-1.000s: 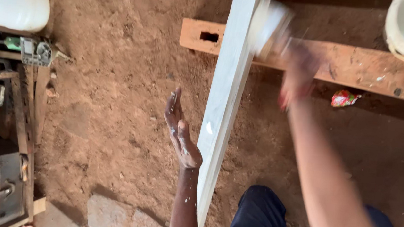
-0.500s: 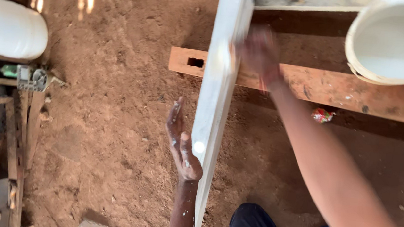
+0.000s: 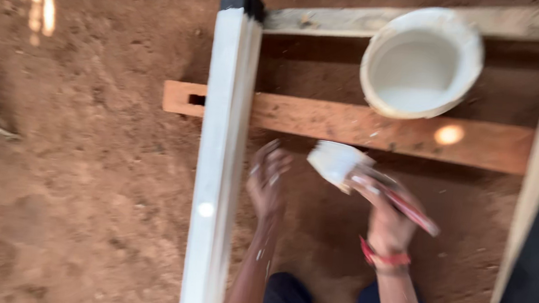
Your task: The person paints a wooden frame using a brush and white paint while kneeling on the ground, and holds a piece of sandpaper while working on the structure.
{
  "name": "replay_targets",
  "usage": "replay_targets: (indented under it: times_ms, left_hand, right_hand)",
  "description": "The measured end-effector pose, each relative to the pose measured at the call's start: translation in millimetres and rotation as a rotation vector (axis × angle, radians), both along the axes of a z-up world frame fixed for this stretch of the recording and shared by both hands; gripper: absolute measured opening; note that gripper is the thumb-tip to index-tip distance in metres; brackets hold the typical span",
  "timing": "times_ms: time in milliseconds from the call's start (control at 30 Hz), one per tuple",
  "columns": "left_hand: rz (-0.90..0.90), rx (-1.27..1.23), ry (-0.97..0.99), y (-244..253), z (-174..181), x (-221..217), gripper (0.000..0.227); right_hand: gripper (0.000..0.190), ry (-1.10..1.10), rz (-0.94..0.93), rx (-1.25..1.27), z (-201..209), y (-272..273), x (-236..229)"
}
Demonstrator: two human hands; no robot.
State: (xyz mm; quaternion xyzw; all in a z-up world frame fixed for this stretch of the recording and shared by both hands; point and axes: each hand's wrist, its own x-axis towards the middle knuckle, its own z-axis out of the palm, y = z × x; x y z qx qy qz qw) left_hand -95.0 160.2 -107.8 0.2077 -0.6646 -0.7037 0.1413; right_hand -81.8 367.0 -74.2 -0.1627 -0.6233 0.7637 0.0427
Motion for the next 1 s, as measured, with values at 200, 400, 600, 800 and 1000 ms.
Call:
replay_targets:
  times_ms: [200,400,600,800,1000]
  left_hand:
    - [-0.303,-0.242,-0.604,127.0,-62.9,-147.8,0.061]
    - [-0.118,-0.12,-0.567,159.5,-108.0,-181.4,0.042]
    - [-0.136,-0.032,-0.427,162.7,-99.6,-176.1,0.033]
    - [-0.179,-0.027,-0.333,138.1,4.2,-152.8,0.032]
    - [-0.203,-0.089,-0.257,85.1,100.3,-73.5,0.037]
  right_hand:
    - [0.017,-0.032,-0.294,-0.085,35.3,90.8,17.0]
    - [0.017,0.061,-0.228,0.421,56.2,105.4,23.4]
    - [0.011,0.126,-0.296,-0.057,70.3,119.7,11.4]
    - [0.016,0.229,-0.13,-0.019,53.2,170.4,-2.0]
    - [0.019,0.138,0.235,0.295,60.1,189.9,-24.8]
